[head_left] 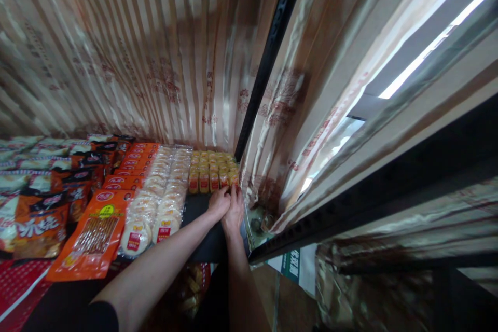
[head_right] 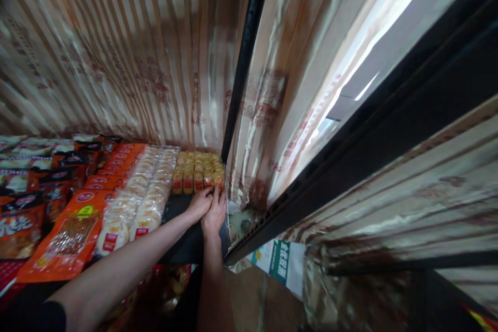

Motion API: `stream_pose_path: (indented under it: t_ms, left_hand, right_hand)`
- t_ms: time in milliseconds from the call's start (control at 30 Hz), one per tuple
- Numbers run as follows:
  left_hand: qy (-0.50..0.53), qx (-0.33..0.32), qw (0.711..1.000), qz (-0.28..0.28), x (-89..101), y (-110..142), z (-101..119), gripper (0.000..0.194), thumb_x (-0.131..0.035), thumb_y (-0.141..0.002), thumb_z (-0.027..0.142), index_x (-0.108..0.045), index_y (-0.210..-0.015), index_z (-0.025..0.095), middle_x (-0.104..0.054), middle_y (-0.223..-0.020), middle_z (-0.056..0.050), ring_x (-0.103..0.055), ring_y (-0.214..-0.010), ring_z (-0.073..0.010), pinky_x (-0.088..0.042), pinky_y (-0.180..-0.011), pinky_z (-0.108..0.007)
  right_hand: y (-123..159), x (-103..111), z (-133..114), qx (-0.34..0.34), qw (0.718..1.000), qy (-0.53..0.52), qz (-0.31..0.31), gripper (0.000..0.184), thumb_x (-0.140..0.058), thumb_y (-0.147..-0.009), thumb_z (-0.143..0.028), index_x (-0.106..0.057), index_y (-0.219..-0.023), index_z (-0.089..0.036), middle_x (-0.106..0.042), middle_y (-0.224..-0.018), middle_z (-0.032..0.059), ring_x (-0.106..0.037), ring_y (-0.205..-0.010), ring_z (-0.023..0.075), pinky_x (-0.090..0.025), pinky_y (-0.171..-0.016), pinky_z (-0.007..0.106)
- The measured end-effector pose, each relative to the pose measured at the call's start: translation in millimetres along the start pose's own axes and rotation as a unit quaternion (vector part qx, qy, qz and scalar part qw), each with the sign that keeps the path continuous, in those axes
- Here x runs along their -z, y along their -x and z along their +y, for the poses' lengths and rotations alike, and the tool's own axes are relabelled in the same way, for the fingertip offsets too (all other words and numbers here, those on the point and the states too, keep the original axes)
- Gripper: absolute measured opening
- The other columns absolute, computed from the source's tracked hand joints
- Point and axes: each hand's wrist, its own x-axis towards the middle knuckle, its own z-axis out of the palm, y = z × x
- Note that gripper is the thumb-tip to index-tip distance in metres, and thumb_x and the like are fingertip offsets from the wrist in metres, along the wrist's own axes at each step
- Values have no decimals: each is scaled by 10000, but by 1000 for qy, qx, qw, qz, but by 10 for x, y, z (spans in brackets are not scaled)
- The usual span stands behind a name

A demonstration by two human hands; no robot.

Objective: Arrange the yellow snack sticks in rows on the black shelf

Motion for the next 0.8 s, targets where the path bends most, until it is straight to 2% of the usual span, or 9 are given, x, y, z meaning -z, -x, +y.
stream_pose_path:
  t_ms: [133, 333, 500, 667, 800]
  left_hand:
    - [-3, -5, 1000, -1, -5, 11, -6, 418, -412, -825, 116, -579, -1208, 134, -598, -1238, -99, -555, -1136, -180, -388, -981, -249]
    - [-9, -14, 1000, 2, -34, -14, -63, 429, -417, -828, 109, -560, -1232, 128, -584, -1256, -103, -548, -1140, -179, -380, -988, -249]
    - [14, -19, 1000, 8, -43, -27, -100, 418, -444, -813, 95, -585, -1203, 140, -599, -1237, -97, -557, -1125, -176, -390, -984, -248]
    - [25, -25, 999, 16, -63, -10, -110, 406, -469, -801, 91, -618, -1165, 191, -608, -1230, -72, -554, -1133, -183, -378, -1007, -263]
    - [28, -18, 999, 25, -77, 12, -105, 414, -485, -805, 121, -599, -1196, 193, -604, -1233, -84, -557, -1127, -205, -387, -1002, -283]
  right_hand:
    - [2, -21, 18, -6, 1000, 15, 7, 523, -378, -827, -229, -433, -1341, -149, -447, -1313, 179, -460, -1166, 253, -408, -936, 381]
    - [-3, 45, -120, -46, 999, 23, 11, 530, -376, -805, -179, -455, -1328, -214, -472, -1259, 158, -504, -1075, 255, -431, -887, 382]
    - [14, 81, -185, -54, 998, 25, 7, 540, -366, -807, -182, -434, -1342, -210, -450, -1279, 163, -462, -1130, 281, -409, -920, 415]
    - [33, 85, -172, -37, 999, 18, 6, 525, -359, -822, -194, -424, -1342, -223, -395, -1365, 130, -407, -1204, 263, -372, -973, 405]
    - [30, 92, -193, -48, 998, 29, -2, 504, -367, -831, -209, -445, -1328, -240, -401, -1343, 136, -429, -1178, 269, -387, -954, 406]
